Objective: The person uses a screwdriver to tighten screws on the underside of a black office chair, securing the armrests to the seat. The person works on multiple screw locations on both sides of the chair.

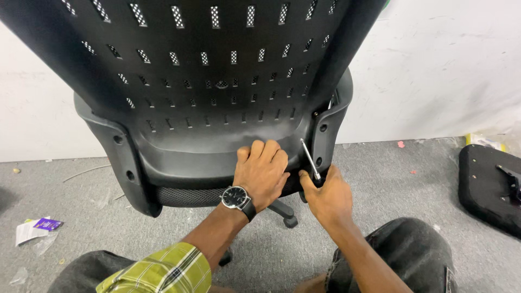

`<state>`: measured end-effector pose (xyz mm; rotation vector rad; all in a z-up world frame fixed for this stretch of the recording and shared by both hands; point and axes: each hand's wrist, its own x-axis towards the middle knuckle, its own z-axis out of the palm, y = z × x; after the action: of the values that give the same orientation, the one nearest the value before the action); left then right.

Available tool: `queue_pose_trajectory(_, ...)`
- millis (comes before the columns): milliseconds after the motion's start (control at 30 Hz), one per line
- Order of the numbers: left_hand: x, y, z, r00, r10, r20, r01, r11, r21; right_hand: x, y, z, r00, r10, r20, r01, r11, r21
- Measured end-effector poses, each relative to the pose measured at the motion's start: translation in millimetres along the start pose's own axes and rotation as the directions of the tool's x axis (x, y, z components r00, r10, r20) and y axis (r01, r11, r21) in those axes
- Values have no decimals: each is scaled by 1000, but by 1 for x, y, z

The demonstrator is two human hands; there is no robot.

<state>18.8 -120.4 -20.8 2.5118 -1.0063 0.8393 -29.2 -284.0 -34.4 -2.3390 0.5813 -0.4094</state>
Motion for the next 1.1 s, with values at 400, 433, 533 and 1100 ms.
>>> queue_pose_trajectory(400,-3,-18,-20,965,-224,139,235,969,-70,-3,-15,-8,987,110,120,-122,988,93)
queue_pose_trajectory(433,-7,-20,-23,948,-267,172,278,960,-45,-3,-13,-4,991,94,93,-101,992,81)
queue_pose_trajectory(533,-29,-25,-36,907,-374,193,379,925,11,1,-5,4,999,43,25,-44,999,27)
queue_pose_trajectory(1100,-113,-139,-97,546,-794,-267,830,557,39,3,-5,1,991,100,95,-97,995,-33)
